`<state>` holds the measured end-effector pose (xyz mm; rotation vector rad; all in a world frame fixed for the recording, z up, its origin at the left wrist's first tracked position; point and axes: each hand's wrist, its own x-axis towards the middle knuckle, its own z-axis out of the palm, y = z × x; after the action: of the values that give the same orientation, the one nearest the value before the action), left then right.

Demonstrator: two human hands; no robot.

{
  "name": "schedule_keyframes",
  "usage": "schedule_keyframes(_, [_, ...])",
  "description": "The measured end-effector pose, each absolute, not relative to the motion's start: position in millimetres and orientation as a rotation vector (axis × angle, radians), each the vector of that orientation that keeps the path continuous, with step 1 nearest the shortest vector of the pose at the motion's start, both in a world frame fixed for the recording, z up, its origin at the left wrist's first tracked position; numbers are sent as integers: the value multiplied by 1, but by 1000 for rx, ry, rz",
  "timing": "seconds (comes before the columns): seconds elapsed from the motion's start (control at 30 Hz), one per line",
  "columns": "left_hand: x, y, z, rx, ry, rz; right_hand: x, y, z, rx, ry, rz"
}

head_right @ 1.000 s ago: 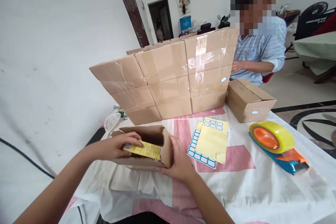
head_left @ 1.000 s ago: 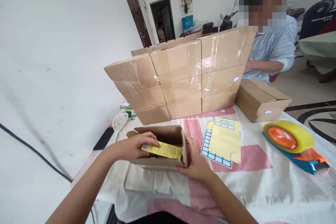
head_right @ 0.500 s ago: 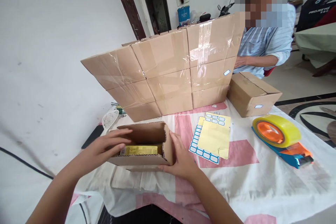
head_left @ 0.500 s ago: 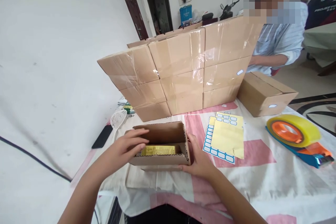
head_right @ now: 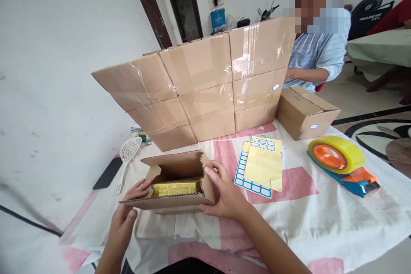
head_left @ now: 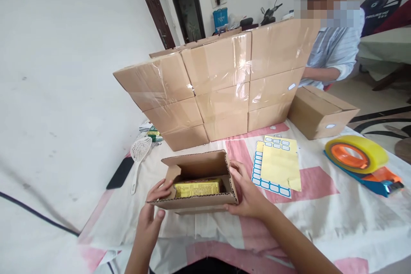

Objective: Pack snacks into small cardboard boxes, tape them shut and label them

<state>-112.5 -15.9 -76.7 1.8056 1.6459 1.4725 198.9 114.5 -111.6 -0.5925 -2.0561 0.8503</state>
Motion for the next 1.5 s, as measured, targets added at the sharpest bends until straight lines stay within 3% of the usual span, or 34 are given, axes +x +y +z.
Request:
schedule_keyframes(0.3, [-116, -10, -79, 1765, 1711, 1502, 202, 118, -100, -564, -2108, 802])
schedule_keyframes(0.6, [-83, -5, -90, 850, 1436, 1783, 202, 120, -105, -547, -2090, 866])
schedule_keyframes(1.23, [-80, -52, -101, 1227, 1336, 2025, 212, 120, -113, -533, -2188, 1024])
schedule_keyframes(1.5, [-73, -54, -60, 1543, 1471, 1825, 210, 119, -114, -531, -2161, 1019])
